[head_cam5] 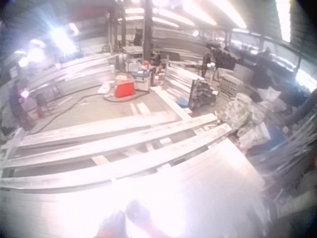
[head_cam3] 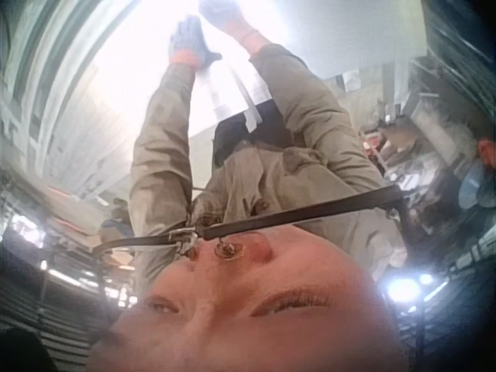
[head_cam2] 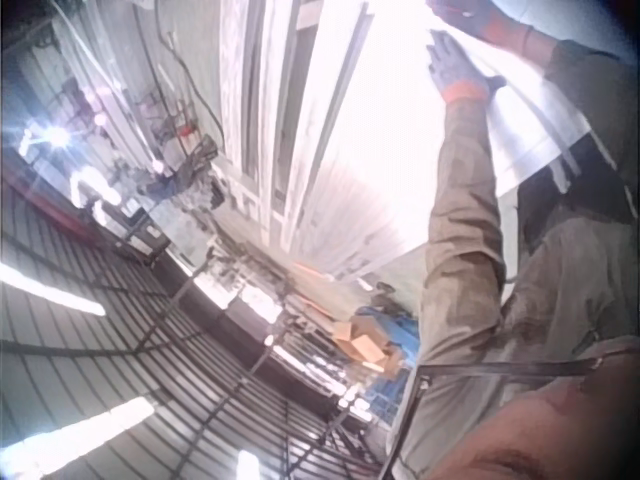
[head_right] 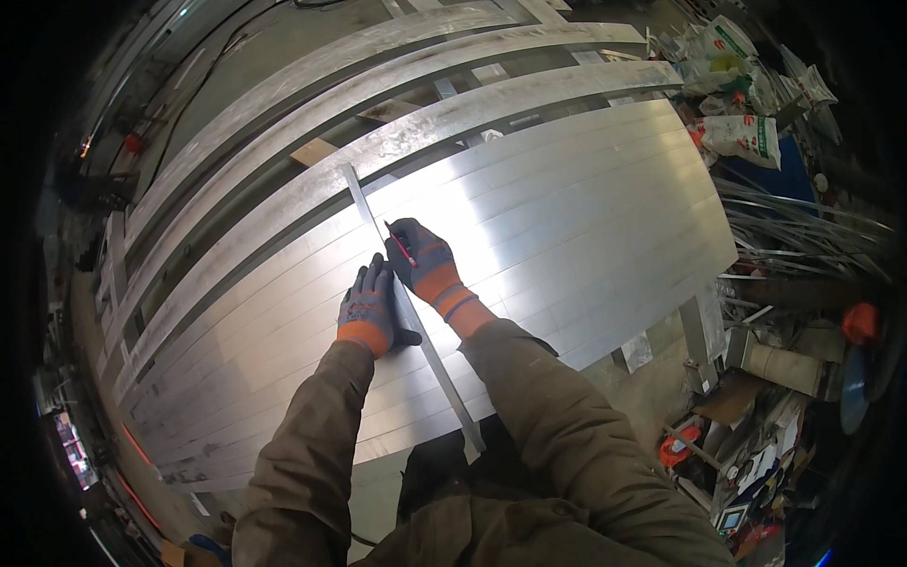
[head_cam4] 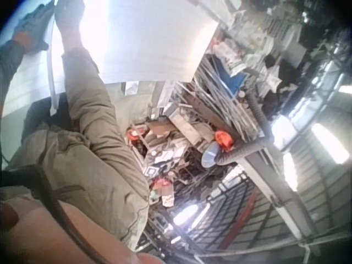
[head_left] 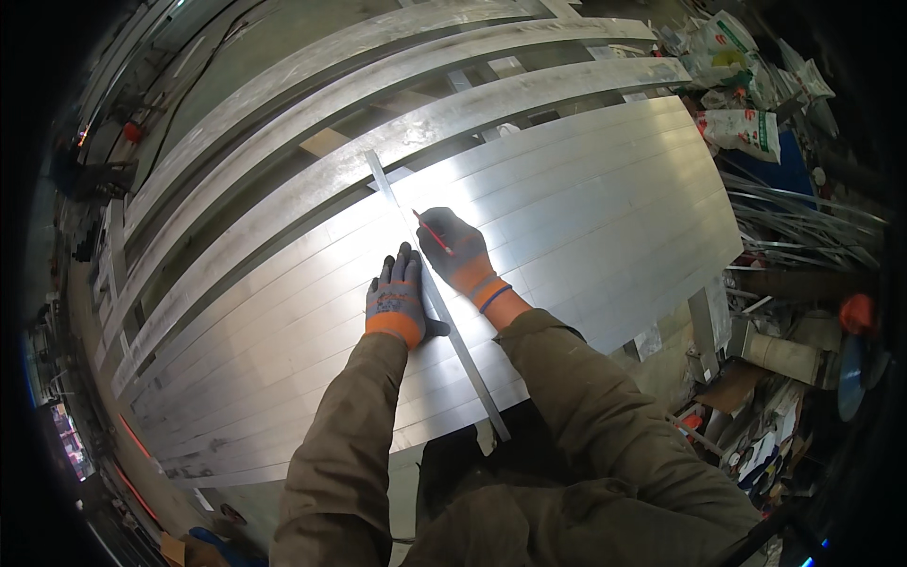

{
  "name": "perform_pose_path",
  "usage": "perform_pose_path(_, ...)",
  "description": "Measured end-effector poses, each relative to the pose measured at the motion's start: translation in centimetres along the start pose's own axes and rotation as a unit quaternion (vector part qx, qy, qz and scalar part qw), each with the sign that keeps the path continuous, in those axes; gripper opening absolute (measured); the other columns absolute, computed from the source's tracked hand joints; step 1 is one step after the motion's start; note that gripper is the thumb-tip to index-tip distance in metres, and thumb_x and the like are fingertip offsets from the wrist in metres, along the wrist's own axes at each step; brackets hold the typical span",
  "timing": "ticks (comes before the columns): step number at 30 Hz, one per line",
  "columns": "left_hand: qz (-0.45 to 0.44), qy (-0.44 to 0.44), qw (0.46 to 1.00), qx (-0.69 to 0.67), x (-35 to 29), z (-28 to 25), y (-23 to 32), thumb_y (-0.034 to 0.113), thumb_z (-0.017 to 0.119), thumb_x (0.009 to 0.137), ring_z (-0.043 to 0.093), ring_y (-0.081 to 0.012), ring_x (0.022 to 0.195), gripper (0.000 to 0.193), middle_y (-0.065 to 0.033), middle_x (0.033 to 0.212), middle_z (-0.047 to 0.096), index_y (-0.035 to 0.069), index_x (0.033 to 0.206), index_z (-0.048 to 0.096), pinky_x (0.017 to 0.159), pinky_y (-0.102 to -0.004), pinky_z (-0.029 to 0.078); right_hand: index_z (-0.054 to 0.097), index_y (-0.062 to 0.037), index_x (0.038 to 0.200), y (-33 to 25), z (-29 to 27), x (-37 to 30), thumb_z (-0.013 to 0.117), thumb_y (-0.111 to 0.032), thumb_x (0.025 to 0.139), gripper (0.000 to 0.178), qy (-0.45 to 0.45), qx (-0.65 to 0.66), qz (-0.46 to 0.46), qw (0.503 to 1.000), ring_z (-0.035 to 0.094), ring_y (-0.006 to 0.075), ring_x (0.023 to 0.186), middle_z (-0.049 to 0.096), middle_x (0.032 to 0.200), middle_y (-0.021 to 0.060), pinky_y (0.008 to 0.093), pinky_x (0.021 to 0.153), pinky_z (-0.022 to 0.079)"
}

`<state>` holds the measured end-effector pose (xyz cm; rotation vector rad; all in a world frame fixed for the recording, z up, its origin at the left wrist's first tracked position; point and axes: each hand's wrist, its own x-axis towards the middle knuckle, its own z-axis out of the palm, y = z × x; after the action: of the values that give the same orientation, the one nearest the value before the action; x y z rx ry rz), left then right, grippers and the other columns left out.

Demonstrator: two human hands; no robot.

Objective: The person uses a metal ruler and a red marker to draw straight lines on a large metal sheet. They repeatedly reposition the ruler and mark parallel lines across the sheet surface.

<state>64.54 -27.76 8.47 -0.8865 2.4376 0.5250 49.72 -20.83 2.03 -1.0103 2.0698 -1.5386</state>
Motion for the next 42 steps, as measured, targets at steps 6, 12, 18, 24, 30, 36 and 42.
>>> perform_pose_path(6,0.010,0.013,1.000,-0.004,0.0,0.3,-0.3,0.057,0.113,0.062,0.027,-0.0385,0.179,0.150,-0.0125,0.196,0.024,0.012,0.183,0.035,0.145,-0.0540,0.031,0.077,-0.0082,0.133,0.3,1.2,1.4,0.077,-0.025,0.110,0.029,-0.014,-0.012,-0.013,1.000,0.081,0.0391,0.105,0.083,0.114,0.0188,0.0473,0.095,0.065)
perform_pose_path(12,0.016,0.023,1.000,-0.001,0.1,0.8,-0.4,0.059,0.113,0.061,0.028,-0.0391,0.179,0.152,-0.0142,0.195,0.025,0.011,0.183,0.035,0.145,-0.0524,0.031,0.077,-0.0070,0.131,1.1,1.3,2.1,0.077,-0.024,0.112,0.026,-0.025,-0.025,-0.030,0.999,0.082,0.0396,0.100,0.083,0.112,0.0197,0.0456,0.091,0.065)
perform_pose_path(18,0.014,0.020,1.000,0.003,0.0,0.5,-0.2,0.059,0.112,0.062,0.028,-0.0394,0.179,0.157,-0.0132,0.196,0.025,0.010,0.186,0.029,0.145,-0.0526,0.031,0.079,-0.0097,0.131,1.5,0.4,1.6,0.077,-0.026,0.110,0.027,-0.048,0.013,0.008,0.999,0.081,0.0414,0.104,0.084,0.113,0.0193,0.0486,0.095,0.065)
perform_pose_path(24,0.024,0.044,0.999,0.000,0.1,1.0,-0.3,0.057,0.113,0.061,0.031,-0.0434,0.177,0.155,-0.0153,0.195,0.026,0.009,0.184,0.032,0.143,-0.0533,0.035,0.080,-0.0100,0.128,1.3,-2.4,-1.8,0.078,-0.024,0.110,0.023,-0.085,-0.018,-0.010,0.996,0.082,0.0435,0.105,0.085,0.114,0.0203,0.0467,0.093,0.065)
perform_pose_path(30,0.012,0.049,0.998,0.025,0.7,1.9,-0.4,0.055,0.113,0.064,0.028,-0.0363,0.179,0.153,-0.0082,0.198,0.020,0.015,0.186,0.031,0.144,-0.0554,0.034,0.081,-0.0063,0.130,0.4,-6.9,-12.1,0.083,-0.015,0.107,0.025,-0.119,0.008,0.062,0.991,0.085,0.0292,0.101,0.086,0.111,0.0168,0.0411,0.092,0.066)
perform_pose_path(36,0.006,0.061,0.998,0.012,0.2,1.6,0.2,0.051,0.116,0.062,0.029,-0.0377,0.179,0.154,-0.0116,0.196,0.025,0.014,0.185,0.032,0.145,-0.0516,0.034,0.082,-0.0031,0.132,-2.7,-11.7,-22.7,0.082,-0.004,0.107,0.025,-0.150,0.071,0.166,0.972,0.078,0.0161,0.111,0.086,0.122,0.0087,0.0359,0.100,0.064)
perform_pose_path(42,0.000,0.057,0.998,0.026,0.3,1.4,0.9,0.047,0.116,0.065,0.031,-0.0398,0.178,0.150,-0.0139,0.196,0.026,0.010,0.184,0.034,0.146,-0.0493,0.034,0.081,-0.0042,0.133,-4.5,-15.1,-29.9,0.077,-0.015,0.112,0.024,-0.174,0.063,0.254,0.949,0.077,0.0171,0.109,0.085,0.121,0.0090,0.0364,0.097,0.063)
